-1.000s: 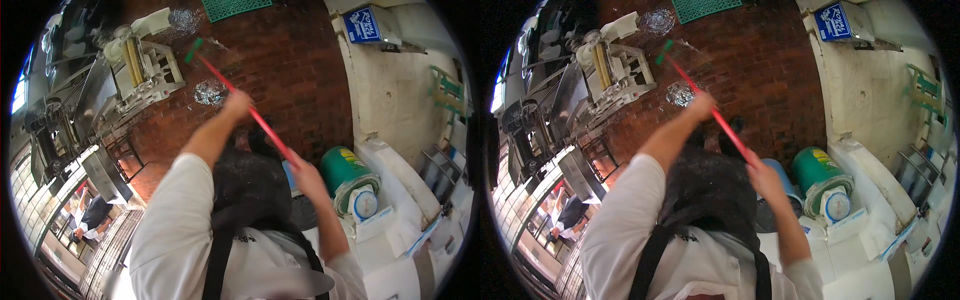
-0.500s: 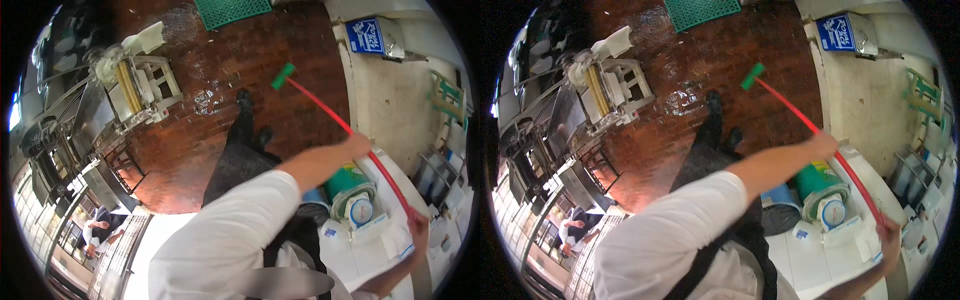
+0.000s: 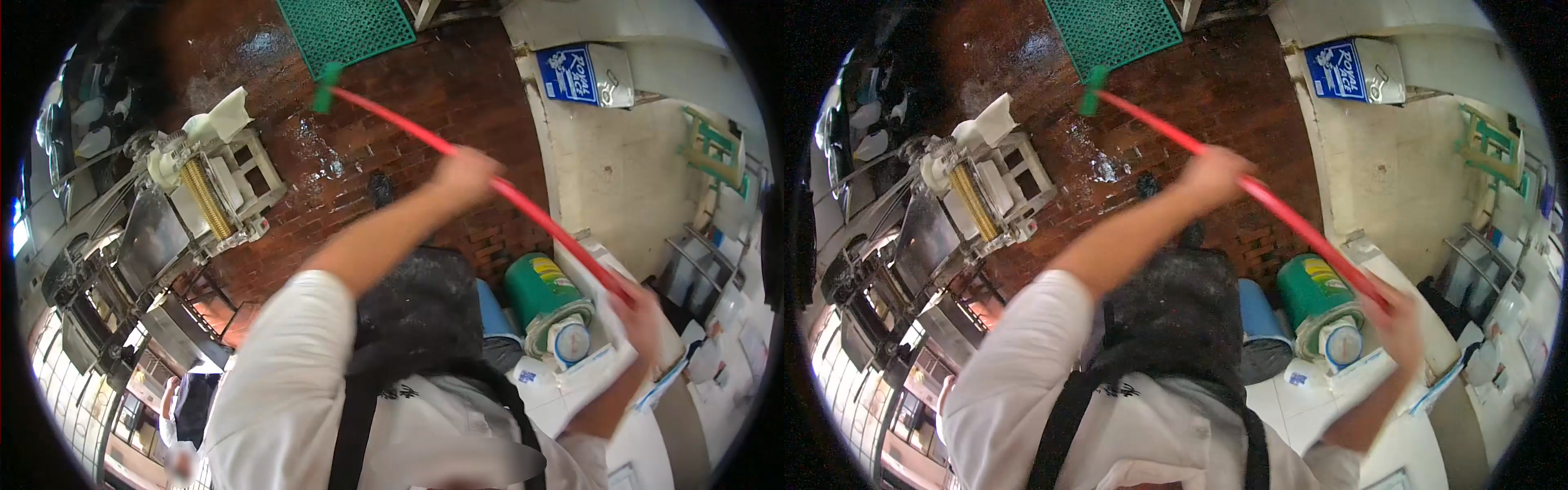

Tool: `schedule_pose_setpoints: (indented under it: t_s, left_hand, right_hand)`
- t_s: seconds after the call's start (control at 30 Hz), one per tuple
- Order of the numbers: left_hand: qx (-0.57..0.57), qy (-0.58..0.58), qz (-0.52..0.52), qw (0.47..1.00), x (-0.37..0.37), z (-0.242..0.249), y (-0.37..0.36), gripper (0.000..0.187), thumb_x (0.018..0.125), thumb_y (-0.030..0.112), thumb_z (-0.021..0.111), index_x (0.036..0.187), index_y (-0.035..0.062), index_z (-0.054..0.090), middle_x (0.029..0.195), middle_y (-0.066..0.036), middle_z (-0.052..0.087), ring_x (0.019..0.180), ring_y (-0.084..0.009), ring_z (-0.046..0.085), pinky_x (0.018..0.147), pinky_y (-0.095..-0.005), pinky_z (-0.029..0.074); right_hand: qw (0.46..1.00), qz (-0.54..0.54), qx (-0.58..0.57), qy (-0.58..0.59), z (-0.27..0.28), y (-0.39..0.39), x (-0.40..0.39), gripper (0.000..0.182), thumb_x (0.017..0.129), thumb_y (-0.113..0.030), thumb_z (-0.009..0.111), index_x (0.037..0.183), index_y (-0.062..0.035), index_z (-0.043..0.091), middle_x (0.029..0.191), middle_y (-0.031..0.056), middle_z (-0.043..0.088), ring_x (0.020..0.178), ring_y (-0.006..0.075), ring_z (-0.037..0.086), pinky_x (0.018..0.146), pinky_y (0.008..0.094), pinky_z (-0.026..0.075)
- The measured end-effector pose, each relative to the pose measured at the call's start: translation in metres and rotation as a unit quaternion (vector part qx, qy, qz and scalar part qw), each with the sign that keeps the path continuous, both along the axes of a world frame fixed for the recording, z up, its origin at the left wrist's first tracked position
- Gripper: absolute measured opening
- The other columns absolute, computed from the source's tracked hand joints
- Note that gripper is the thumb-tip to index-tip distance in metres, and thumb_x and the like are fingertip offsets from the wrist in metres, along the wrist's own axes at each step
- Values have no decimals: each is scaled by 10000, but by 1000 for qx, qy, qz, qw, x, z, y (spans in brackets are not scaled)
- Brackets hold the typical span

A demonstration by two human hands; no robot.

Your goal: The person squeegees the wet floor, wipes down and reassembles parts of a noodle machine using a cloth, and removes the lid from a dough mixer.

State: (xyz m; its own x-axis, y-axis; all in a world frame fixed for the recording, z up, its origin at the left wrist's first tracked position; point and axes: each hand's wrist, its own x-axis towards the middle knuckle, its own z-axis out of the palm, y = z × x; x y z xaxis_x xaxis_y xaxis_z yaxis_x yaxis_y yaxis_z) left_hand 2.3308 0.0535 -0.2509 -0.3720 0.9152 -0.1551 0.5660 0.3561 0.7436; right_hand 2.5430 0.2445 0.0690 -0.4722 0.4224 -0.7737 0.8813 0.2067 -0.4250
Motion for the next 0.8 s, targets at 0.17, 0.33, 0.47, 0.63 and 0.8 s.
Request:
schedule_pose_setpoints:
  t_s: [0.17, 0.33, 0.47, 0.63, 0.8]
  left_hand:
    - [-29, -61, -98, 993, 82, -2, 155, 100, 787, 212, 680, 790, 142, 751, 849, -137, 727, 837, -365, 701, 793, -486, 563]
    - [53, -26, 170, 984, -45, -202, -19, 209, 915, 169, 554, 892, 84, 743, 977, -143, 717, 891, -285, 702, 826, -459, 578]
    - [-136, 424, 87, 891, -147, -143, -135, 215, 869, 300, 684, 772, 109, 698, 806, -95, 701, 786, -300, 691, 764, -478, 521]
    - [-100, 83, -24, 991, -41, -11, 167, 322, 806, 208, 707, 1083, 359, 771, 933, -45, 683, 960, -288, 650, 841, -450, 529]
    - [105, -95, 11, 990, 63, 31, 453, 133, 737, 194, 740, 788, 72, 724, 793, -181, 695, 804, -388, 681, 750, -504, 546]
  right_hand:
    - [976, 91, 103, -168, 83, 99, 3, 451, 868, -111, 710, 1297, 11, 641, 1011, 121, 737, 854, 159, 653, 785, 290, 519]
    - [986, 154, -51, -35, -123, 34, -113, 389, 925, -225, 654, 1309, -168, 669, 975, 125, 740, 859, 219, 691, 764, 353, 540]
    - [921, 374, 5, 111, -240, -46, -156, 365, 983, -306, 527, 1296, -143, 619, 908, 203, 708, 805, 413, 680, 718, 541, 528]
    - [972, 232, 28, 30, -23, 215, -85, 406, 946, -220, 636, 1337, -111, 631, 996, 165, 731, 821, 218, 694, 753, 333, 530]
    - [913, 306, 256, -80, 149, 362, -60, 397, 929, -176, 676, 1292, -15, 648, 1148, 134, 693, 1005, 227, 646, 915, 352, 492]
